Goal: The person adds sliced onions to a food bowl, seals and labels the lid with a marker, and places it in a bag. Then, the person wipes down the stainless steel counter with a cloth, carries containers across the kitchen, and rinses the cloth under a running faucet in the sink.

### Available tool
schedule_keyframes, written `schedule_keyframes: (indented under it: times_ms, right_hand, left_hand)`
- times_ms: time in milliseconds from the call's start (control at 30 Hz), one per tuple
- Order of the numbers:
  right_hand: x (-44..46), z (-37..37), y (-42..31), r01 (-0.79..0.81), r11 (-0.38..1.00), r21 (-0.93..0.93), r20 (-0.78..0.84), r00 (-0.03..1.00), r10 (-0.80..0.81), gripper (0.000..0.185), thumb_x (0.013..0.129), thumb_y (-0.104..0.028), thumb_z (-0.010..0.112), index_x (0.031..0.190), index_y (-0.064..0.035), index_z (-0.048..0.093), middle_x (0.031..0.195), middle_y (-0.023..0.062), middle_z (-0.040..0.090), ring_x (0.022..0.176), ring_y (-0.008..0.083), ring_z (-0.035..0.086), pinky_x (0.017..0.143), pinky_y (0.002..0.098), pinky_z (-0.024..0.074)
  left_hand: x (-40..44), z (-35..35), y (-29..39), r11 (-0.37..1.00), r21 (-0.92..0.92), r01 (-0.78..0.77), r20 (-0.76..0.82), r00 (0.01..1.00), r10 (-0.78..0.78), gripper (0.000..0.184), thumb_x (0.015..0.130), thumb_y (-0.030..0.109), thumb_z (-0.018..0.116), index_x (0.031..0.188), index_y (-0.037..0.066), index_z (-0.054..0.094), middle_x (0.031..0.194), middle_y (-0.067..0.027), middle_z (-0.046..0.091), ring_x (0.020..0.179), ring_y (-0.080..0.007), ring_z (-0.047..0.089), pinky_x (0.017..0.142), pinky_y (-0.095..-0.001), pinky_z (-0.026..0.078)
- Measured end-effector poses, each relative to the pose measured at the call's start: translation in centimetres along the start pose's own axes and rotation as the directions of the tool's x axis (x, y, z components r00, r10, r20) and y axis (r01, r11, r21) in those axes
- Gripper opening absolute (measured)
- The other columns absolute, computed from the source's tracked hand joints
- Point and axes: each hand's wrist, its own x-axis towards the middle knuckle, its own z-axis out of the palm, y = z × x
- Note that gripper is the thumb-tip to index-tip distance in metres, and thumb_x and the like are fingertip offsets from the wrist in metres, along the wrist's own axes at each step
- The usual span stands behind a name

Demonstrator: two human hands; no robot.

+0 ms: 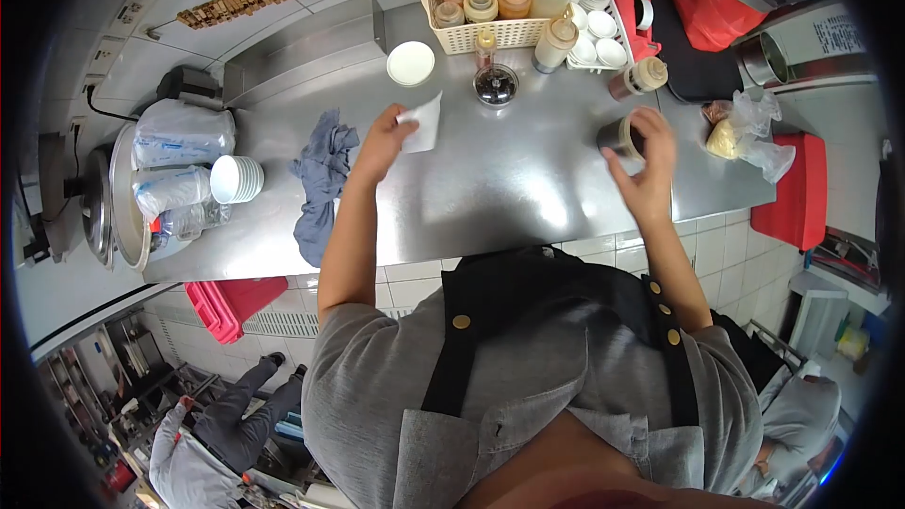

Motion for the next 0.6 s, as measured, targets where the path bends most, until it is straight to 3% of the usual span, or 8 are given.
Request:
schedule_keyframes:
  times_ms: [33, 67, 133, 200, 267, 400, 500, 600]
  right_hand:
    - [-0.2, 0.7, -1.0, 0.053, 0.964, 0.262, 0.029, 0.998, -0.063, 0.068, 0.073, -0.024, 0.084, 0.131, -0.0065, 0.053, 0.137, 0.0152, 0.051, 0.126, 0.034, 0.049, 0.106, 0.0502, 0.0372]
    - [-0.3, 1.7, -2.8, -0.012, 0.898, 0.44, 0.083, 0.996, -0.028, 0.061, 0.075, -0.02, 0.083, 0.128, -0.0055, 0.056, 0.132, 0.0148, 0.055, 0.121, 0.0318, 0.053, 0.103, 0.0403, 0.0409]
    - [-0.9, 3.4, -5.7, -0.406, 0.634, 0.659, 0.422, 0.896, 0.136, 0.071, 0.079, -0.028, 0.082, 0.136, -0.0044, 0.047, 0.133, 0.0117, 0.054, 0.126, 0.0256, 0.049, 0.104, 0.0411, 0.0381]
    - [-1.0, 4.9, -6.8, -0.606, 0.492, 0.625, 0.608, 0.773, 0.181, 0.075, 0.085, -0.031, 0.077, 0.145, -0.0097, 0.038, 0.141, 0.0073, 0.047, 0.13, 0.0218, 0.044, 0.106, 0.0417, 0.0372]
    - [-1.0, 5.4, -7.4, -0.842, -0.045, 0.537, 0.838, 0.527, 0.14, 0.052, 0.09, -0.027, 0.072, 0.134, -0.0069, 0.051, 0.127, 0.0048, 0.058, 0.116, 0.0164, 0.054, 0.098, 0.0354, 0.0437]
    - [-3.7, 5.2, -5.3, -0.737, -0.066, 0.673, 0.724, 0.637, 0.265, 0.03, 0.092, -0.022, 0.07, 0.114, -0.003, 0.062, 0.101, 0.0009, 0.068, 0.09, 0.0078, 0.06, 0.08, 0.0267, 0.0481]
    - [-5.8, 4.1, -3.5, -0.548, 0.184, 0.816, 0.482, 0.821, 0.305, 0.015, 0.098, -0.018, 0.062, 0.101, -0.0033, 0.064, 0.091, -0.0005, 0.067, 0.081, 0.0049, 0.059, 0.075, 0.0205, 0.0465]
    - [-7.4, 3.3, -1.8, -0.683, 0.075, 0.726, 0.602, 0.685, 0.41, 0.019, 0.098, -0.022, 0.062, 0.103, -0.004, 0.064, 0.093, 0.0005, 0.067, 0.082, 0.0066, 0.061, 0.075, 0.0231, 0.0506]
  left_hand:
    - [-0.6, 0.3, 1.3, 1.0, 0.0, 0.008, 0.013, 1.0, -0.008, 0.025, 0.087, 0.011, 0.061, 0.112, 0.004, 0.062, 0.097, -0.0074, 0.067, 0.084, -0.0183, 0.064, 0.066, -0.0351, 0.051]
    - [-1.2, 1.1, 3.2, 0.964, -0.248, 0.101, 0.123, 0.99, -0.072, 0.03, 0.088, 0.01, 0.061, 0.117, 0.002, 0.059, 0.1, -0.0076, 0.066, 0.086, -0.0178, 0.064, 0.068, -0.0334, 0.051]
    - [-1.7, 3.0, 6.1, 0.862, -0.453, 0.226, 0.274, 0.956, -0.106, 0.035, 0.089, 0.009, 0.06, 0.123, 0.0, 0.055, 0.103, -0.0078, 0.066, 0.087, -0.0173, 0.064, 0.07, -0.0317, 0.052]
    - [-2.9, 5.1, 7.6, 0.763, -0.562, 0.32, 0.377, 0.92, -0.108, 0.04, 0.09, 0.008, 0.059, 0.129, -0.001, 0.051, 0.104, -0.0081, 0.065, 0.087, -0.0158, 0.064, 0.073, -0.028, 0.052]
    - [-3.6, 6.7, 8.4, 0.77, -0.536, 0.346, 0.465, 0.882, -0.074, 0.037, 0.091, 0.008, 0.059, 0.126, 0.0, 0.053, 0.103, -0.0075, 0.064, 0.088, -0.0149, 0.064, 0.074, -0.0278, 0.052]
    - [-3.1, 9.5, 7.6, 0.892, -0.379, 0.248, 0.545, 0.838, -0.002, 0.025, 0.092, 0.01, 0.062, 0.116, 0.003, 0.057, 0.1, -0.0046, 0.064, 0.087, -0.011, 0.063, 0.073, -0.0258, 0.051]
    - [-2.5, 11.5, 6.2, 0.985, -0.133, 0.109, 0.566, 0.825, -0.015, 0.021, 0.093, 0.015, 0.065, 0.11, 0.005, 0.059, 0.096, -0.002, 0.065, 0.085, -0.0083, 0.061, 0.073, -0.0233, 0.049]
    - [-3.4, 14.1, 7.4, 0.987, -0.13, 0.095, 0.567, 0.824, -0.005, 0.022, 0.093, 0.016, 0.067, 0.111, 0.005, 0.06, 0.094, -0.0008, 0.065, 0.082, -0.0069, 0.059, 0.071, -0.0218, 0.048]
